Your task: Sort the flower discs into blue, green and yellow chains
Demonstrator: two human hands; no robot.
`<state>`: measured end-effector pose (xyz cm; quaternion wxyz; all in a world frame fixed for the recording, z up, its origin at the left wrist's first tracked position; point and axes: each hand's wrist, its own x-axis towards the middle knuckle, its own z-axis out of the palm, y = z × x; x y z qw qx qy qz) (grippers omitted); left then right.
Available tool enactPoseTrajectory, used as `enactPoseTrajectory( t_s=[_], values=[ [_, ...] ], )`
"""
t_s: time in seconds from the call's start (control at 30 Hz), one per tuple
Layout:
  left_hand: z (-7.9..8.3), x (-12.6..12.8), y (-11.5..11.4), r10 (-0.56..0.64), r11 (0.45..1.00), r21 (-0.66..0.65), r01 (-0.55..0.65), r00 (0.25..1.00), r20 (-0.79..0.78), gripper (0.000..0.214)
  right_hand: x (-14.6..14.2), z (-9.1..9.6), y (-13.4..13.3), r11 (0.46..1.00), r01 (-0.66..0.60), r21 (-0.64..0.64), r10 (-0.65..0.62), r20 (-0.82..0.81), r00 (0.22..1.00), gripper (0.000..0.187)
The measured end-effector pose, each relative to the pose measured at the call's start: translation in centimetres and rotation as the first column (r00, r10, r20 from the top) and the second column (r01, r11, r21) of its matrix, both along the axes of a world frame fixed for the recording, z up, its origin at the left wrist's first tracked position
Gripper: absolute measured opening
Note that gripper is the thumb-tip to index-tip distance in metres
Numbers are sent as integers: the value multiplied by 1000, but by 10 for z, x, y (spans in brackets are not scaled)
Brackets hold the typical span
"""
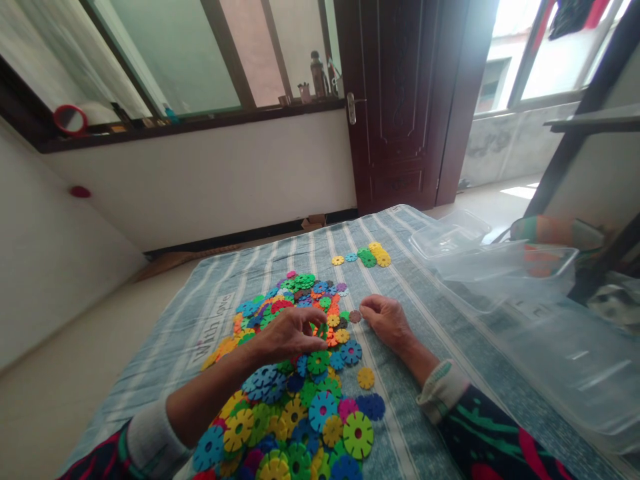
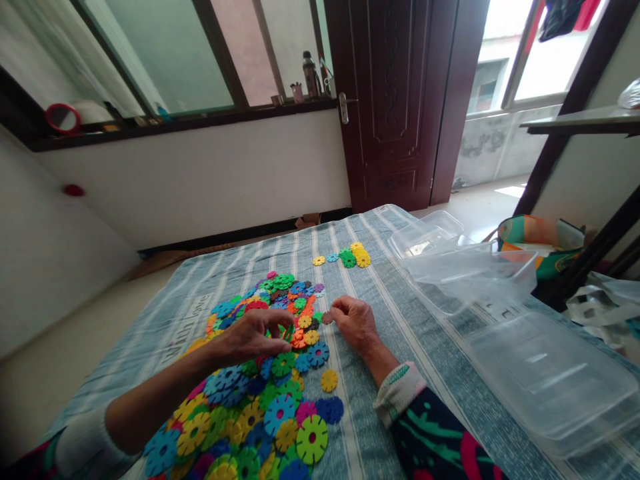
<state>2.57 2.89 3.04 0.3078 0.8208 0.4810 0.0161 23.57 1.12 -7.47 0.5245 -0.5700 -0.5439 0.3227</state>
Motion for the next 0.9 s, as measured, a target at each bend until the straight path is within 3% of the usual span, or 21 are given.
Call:
enactPoseTrajectory(
  t_s=[0.17,0.3,0.4,0.6,0.77,0.9],
  values=[
    [-12,8,7,25,990,136,-29,999,35,37,0,1,0,1000,18,17,-18,26,999,14],
    [-23,14,17,11,966,256,-24,999,51,21,-1,3,0,1000,13,7,-13,26,1000,14],
    [-32,17,28,-3,966,256,-19,997,83,11,-1,4,0,1000,19,3,-19,25,1000,14],
    [-41,27,52,13,980,194,-55,977,214,21,-1,4,1,999,30,21,-31,42,999,15],
    [-44,57,80,45,959,257,-121,958,282,29,-2,6,0,1000,10,23,-11,24,1000,16],
    [-51,92,110,76,936,311,-165,957,280,23,-2,7,0,1000,11,22,-12,35,999,16]
  ],
)
